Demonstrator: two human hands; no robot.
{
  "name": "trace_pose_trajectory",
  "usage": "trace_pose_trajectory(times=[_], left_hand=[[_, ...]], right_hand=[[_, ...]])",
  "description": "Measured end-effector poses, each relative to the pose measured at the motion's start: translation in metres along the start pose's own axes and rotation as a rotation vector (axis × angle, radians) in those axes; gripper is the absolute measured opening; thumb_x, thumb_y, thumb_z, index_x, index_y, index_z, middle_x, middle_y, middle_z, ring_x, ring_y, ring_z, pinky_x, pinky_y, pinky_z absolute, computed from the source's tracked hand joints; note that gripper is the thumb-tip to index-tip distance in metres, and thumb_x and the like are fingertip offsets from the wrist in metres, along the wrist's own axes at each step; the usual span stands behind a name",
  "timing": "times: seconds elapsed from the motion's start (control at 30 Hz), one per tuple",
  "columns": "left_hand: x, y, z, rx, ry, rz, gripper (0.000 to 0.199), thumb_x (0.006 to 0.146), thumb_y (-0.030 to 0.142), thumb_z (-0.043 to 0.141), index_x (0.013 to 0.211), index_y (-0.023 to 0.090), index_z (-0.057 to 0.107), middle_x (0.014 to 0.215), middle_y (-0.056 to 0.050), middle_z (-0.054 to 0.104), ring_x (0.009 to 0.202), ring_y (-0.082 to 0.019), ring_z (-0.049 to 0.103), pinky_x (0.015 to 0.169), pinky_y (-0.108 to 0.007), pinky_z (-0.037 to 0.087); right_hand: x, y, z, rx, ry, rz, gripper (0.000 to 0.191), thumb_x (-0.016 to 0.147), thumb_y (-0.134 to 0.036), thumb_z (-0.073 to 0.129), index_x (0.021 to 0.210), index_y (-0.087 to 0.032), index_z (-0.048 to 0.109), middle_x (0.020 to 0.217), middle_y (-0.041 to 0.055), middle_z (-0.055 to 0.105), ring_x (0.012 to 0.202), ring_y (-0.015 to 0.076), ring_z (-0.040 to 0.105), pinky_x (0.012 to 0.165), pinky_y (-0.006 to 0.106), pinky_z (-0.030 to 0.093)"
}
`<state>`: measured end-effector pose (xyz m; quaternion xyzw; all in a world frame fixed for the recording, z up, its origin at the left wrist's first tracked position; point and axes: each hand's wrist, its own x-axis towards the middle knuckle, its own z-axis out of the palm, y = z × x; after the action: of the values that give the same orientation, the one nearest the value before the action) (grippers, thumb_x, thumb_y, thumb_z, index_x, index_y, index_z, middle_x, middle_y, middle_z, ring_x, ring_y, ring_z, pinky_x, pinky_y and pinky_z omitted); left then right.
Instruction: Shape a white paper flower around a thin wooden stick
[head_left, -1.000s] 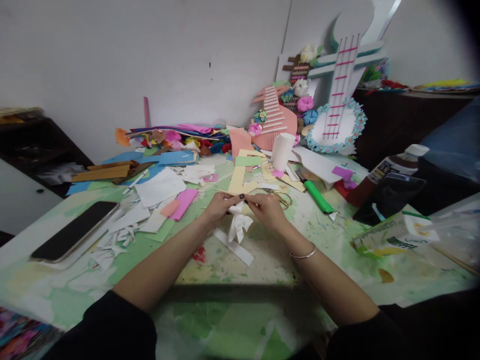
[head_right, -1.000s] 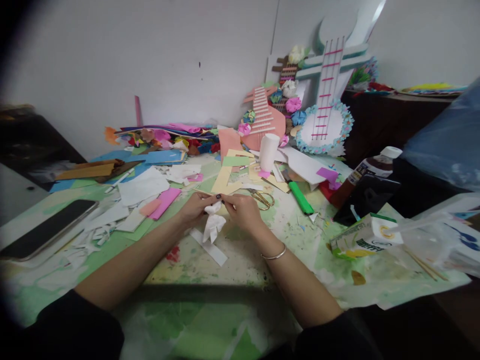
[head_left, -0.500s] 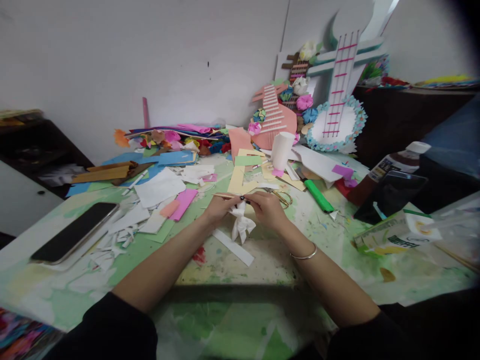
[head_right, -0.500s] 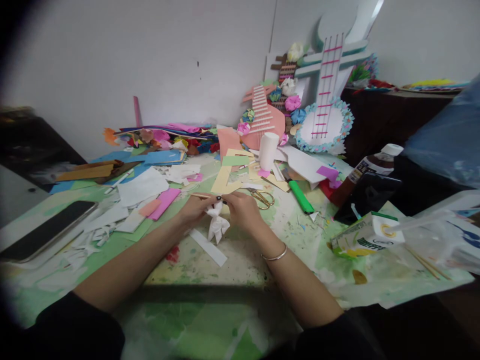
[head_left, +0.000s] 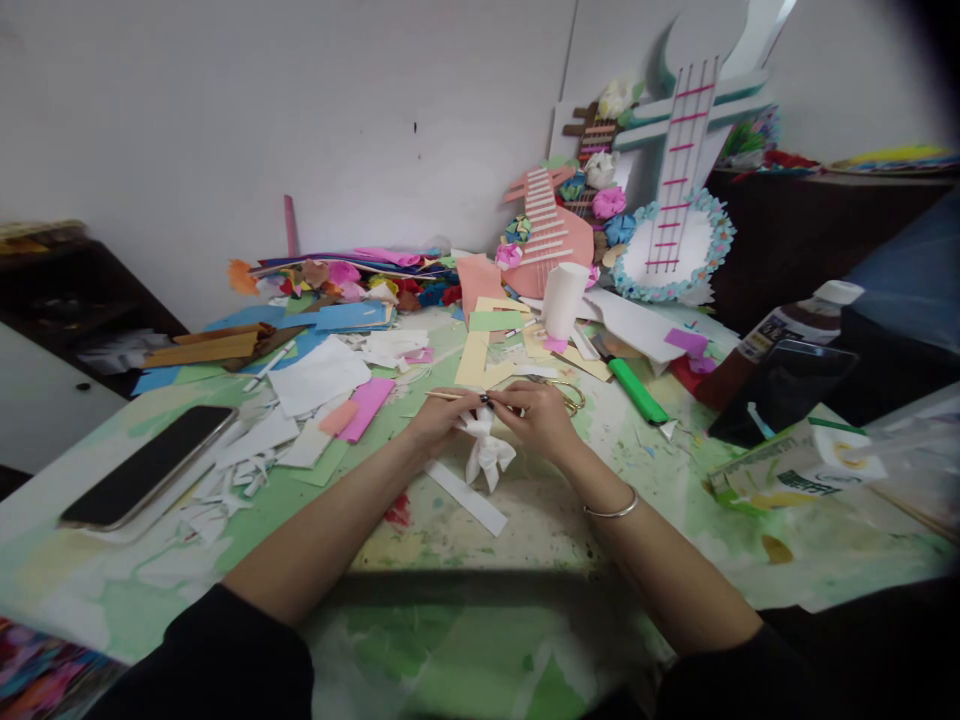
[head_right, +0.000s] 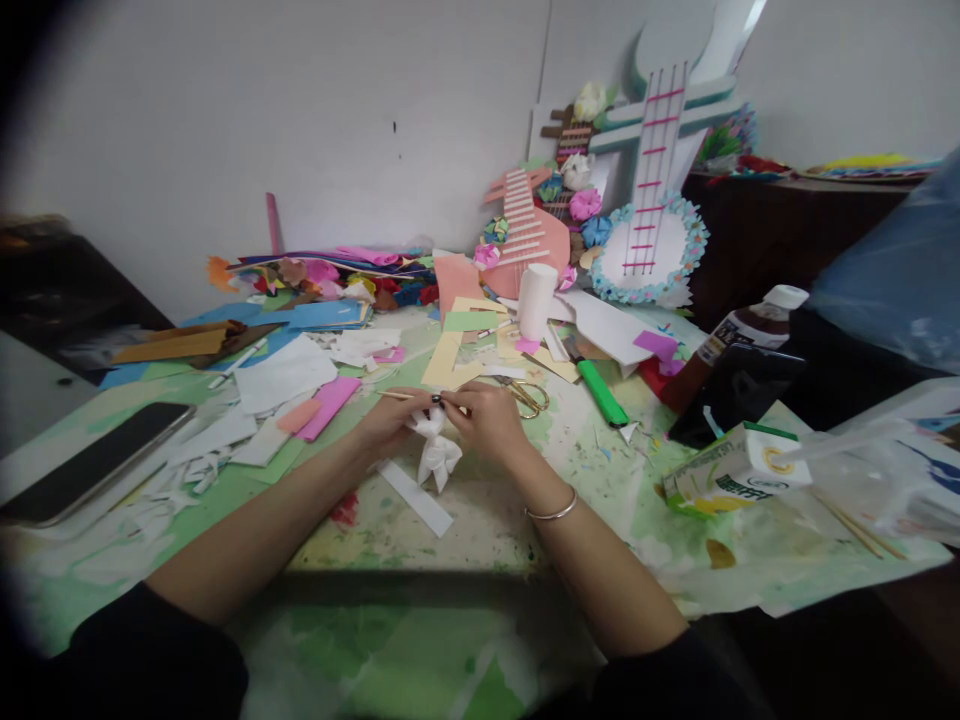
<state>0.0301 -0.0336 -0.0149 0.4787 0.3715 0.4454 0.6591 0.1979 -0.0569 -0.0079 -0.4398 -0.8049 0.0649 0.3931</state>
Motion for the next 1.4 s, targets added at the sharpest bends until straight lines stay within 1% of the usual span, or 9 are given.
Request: trace_pose_trajectory(times=[0.3,0.63,0.73,0.83,0.9,1.0,1.1,1.23,1.4], left_hand=[[0.002,-0.001,0.001,0.009,-0.003,0.006,0.026,0.05,0.027,0.08,0.07,0.012,0.072,0.062,-0.003,0.066,0.056,-0.009,0.053,0.054,-0.021,0.037],[0.003,-0.004,-0.001,0.115,0.024,0.076,0.022,0.052,0.026,0.079,0.066,0.011,0.071,0.063,-0.004,0.065,0.057,-0.01,0.051,0.054,-0.021,0.034],[0.001,0.0,-0.002,0.093,-0.037,0.069,0.023,0.051,0.022,0.079,0.069,0.011,0.072,0.066,-0.005,0.066,0.059,-0.011,0.052,0.055,-0.022,0.036],[-0.003,0.01,-0.008,-0.019,-0.131,-0.009,0.029,0.049,0.02,0.076,0.076,0.011,0.073,0.071,-0.007,0.067,0.065,-0.015,0.057,0.06,-0.024,0.041],[-0.005,0.019,-0.015,-0.086,-0.248,-0.081,0.037,0.053,0.032,0.074,0.082,0.009,0.073,0.08,-0.012,0.069,0.074,-0.02,0.061,0.068,-0.027,0.044],[-0.004,0.03,-0.028,-0.125,-0.416,-0.205,0.072,0.062,0.068,0.056,0.091,0.004,0.072,0.092,-0.022,0.068,0.077,-0.028,0.064,0.072,-0.036,0.047],[0.003,0.036,-0.037,-0.028,-0.421,-0.245,0.081,0.065,0.076,0.046,0.092,0.003,0.072,0.089,-0.025,0.068,0.079,-0.03,0.065,0.074,-0.039,0.047],[0.016,0.045,-0.036,0.234,-0.319,-0.113,0.049,0.068,0.054,0.064,0.087,0.01,0.073,0.091,-0.018,0.07,0.084,-0.027,0.065,0.077,-0.035,0.048],[0.021,0.068,-0.014,0.764,-0.462,0.11,0.026,0.066,0.035,0.071,0.081,0.015,0.075,0.075,-0.01,0.072,0.068,-0.02,0.062,0.06,-0.026,0.043]], right_hand=[[0.001,-0.001,-0.006,0.042,0.009,-0.019,0.023,0.082,-0.016,0.051,0.091,-0.015,0.072,0.08,0.0058,0.069,0.067,0.012,0.059,0.064,0.022,0.042],[0.003,0.001,-0.007,0.015,-0.041,0.025,0.021,0.082,-0.017,0.053,0.089,-0.018,0.072,0.079,0.0046,0.067,0.064,0.0109,0.055,0.062,0.022,0.039],[0.004,0.0,-0.008,0.004,-0.041,0.045,0.021,0.082,-0.017,0.052,0.088,-0.018,0.072,0.076,0.0042,0.066,0.064,0.011,0.055,0.061,0.022,0.038],[0.005,-0.001,-0.011,0.007,-0.03,0.058,0.021,0.081,-0.015,0.051,0.087,-0.018,0.071,0.074,0.0037,0.065,0.062,0.0106,0.054,0.059,0.022,0.037],[0.005,-0.001,-0.014,0.023,-0.019,0.05,0.021,0.081,-0.015,0.051,0.087,-0.017,0.071,0.075,0.0035,0.065,0.061,0.0102,0.054,0.059,0.022,0.036],[0.004,-0.002,-0.018,0.053,-0.024,0.007,0.021,0.082,-0.016,0.051,0.087,-0.017,0.071,0.078,0.0034,0.066,0.06,0.0093,0.053,0.06,0.022,0.037],[0.004,-0.004,-0.021,0.043,-0.063,-0.042,0.021,0.082,-0.017,0.051,0.088,-0.018,0.071,0.077,0.0031,0.066,0.062,0.0094,0.053,0.06,0.022,0.036],[0.003,-0.004,-0.021,-0.022,-0.098,-0.076,0.021,0.083,-0.018,0.05,0.088,-0.019,0.07,0.077,0.003,0.065,0.064,0.0097,0.054,0.06,0.022,0.035],[0.003,-0.001,-0.018,-0.126,-0.098,-0.073,0.022,0.085,-0.022,0.049,0.087,-0.02,0.07,0.08,0.0035,0.066,0.067,0.011,0.056,0.061,0.023,0.035]])
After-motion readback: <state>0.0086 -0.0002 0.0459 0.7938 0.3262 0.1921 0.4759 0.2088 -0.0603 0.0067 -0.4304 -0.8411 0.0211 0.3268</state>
